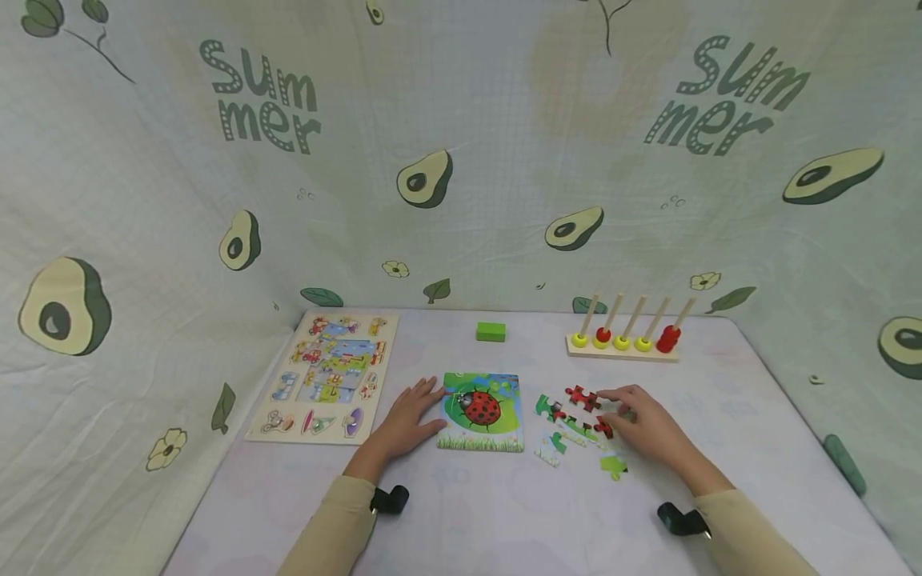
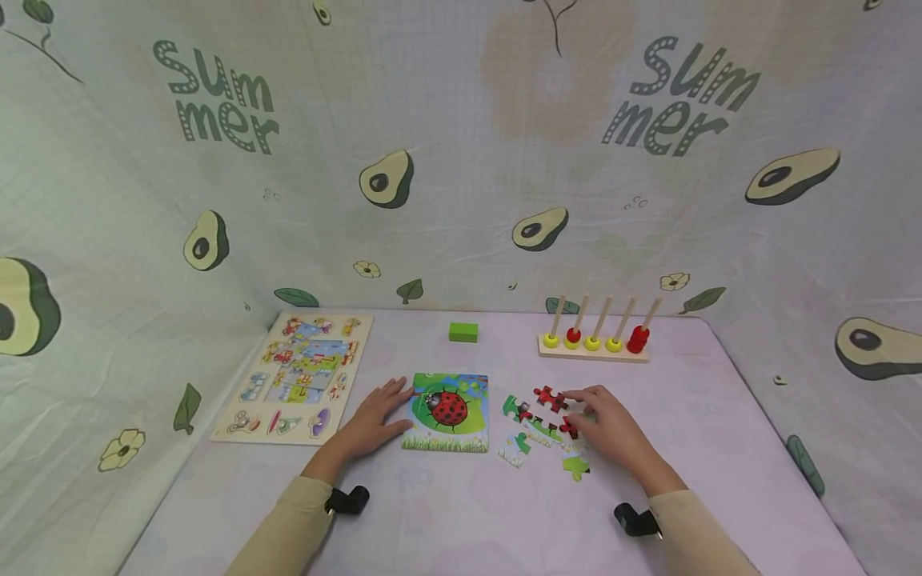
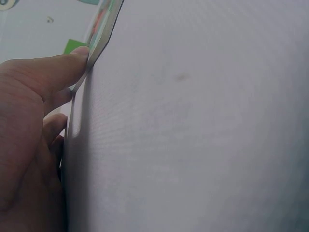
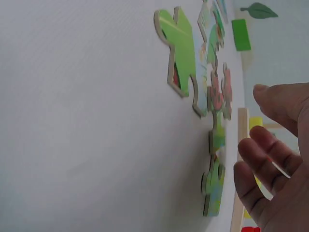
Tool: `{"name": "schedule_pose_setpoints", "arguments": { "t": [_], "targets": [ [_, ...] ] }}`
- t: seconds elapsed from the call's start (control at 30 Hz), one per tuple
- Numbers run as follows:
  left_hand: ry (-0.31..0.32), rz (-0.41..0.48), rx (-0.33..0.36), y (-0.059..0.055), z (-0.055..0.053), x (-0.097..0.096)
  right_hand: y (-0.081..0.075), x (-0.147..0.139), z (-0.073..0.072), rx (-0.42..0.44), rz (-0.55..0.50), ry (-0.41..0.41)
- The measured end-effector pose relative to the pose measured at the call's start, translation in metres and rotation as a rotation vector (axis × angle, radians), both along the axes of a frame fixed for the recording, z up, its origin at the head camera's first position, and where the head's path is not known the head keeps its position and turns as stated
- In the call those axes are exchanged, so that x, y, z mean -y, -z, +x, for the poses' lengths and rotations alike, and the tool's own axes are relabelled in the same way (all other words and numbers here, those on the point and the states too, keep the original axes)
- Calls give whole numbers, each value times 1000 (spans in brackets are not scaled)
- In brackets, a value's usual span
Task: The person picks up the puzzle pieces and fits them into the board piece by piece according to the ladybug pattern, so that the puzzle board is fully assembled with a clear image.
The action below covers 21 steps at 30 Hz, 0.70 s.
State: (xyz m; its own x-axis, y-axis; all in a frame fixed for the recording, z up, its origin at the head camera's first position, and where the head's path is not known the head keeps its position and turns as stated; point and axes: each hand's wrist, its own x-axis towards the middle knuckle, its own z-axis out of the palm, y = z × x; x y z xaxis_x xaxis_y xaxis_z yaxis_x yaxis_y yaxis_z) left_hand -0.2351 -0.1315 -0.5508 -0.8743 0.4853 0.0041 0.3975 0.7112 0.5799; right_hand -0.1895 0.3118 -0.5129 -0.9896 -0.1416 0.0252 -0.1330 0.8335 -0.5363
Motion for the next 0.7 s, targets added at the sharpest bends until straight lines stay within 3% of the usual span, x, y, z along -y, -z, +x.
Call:
{"name": "schedule_pose_setpoints", "arguments": {
  "t": [0.37,0.7],
  "targets": [
    [-7,-7,-5,-1,1,-1,10,-33,16,-5,32,67],
    [-1,-7,-4,0,1,0,14,-47,22,26,54,94]
  ]
}}
